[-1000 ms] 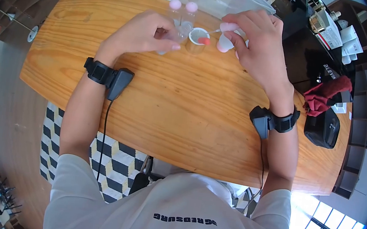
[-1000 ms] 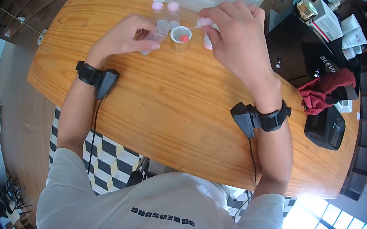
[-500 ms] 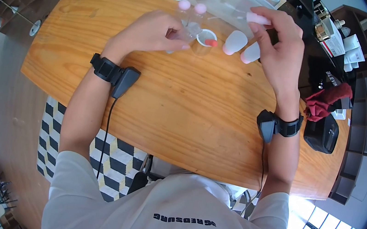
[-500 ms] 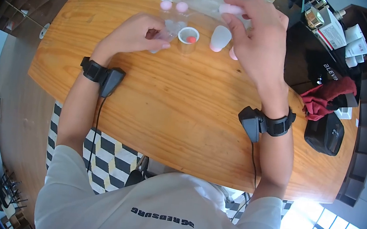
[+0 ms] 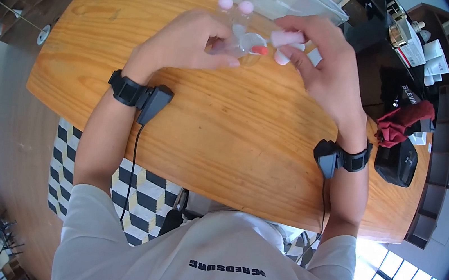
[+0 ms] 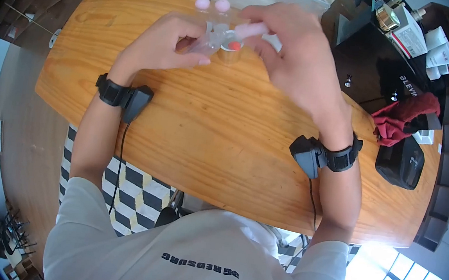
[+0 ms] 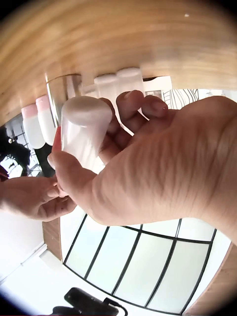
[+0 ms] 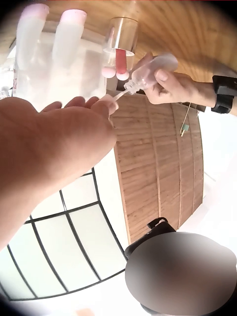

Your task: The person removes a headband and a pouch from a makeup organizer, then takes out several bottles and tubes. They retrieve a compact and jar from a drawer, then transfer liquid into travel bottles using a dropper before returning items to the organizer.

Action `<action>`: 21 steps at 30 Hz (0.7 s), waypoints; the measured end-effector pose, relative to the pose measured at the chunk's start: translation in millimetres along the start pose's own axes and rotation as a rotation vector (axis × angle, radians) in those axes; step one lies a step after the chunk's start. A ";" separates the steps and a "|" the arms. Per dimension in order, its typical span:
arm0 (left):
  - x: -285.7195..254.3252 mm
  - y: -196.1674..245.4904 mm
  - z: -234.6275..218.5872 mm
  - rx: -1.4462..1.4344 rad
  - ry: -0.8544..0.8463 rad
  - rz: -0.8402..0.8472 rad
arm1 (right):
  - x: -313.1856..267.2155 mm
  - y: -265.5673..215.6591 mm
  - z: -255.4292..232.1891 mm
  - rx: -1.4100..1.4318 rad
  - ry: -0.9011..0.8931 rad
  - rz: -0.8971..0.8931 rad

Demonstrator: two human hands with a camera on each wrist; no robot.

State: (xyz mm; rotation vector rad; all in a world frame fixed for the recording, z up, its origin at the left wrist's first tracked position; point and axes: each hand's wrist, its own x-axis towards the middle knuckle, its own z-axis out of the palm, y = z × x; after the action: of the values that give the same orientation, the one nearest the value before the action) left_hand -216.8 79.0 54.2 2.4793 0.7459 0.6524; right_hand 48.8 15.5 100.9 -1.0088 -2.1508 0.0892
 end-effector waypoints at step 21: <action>-0.3 38.3 37.0 -0.726 -0.267 0.130 | -21.2 -13.0 -33.8 0.181 -0.367 -0.201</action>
State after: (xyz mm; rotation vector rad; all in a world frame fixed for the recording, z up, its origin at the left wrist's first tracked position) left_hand -181.9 39.6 46.4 1.8890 0.1876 0.5035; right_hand 71.4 -16.0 117.1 -0.7092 -2.5104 0.3911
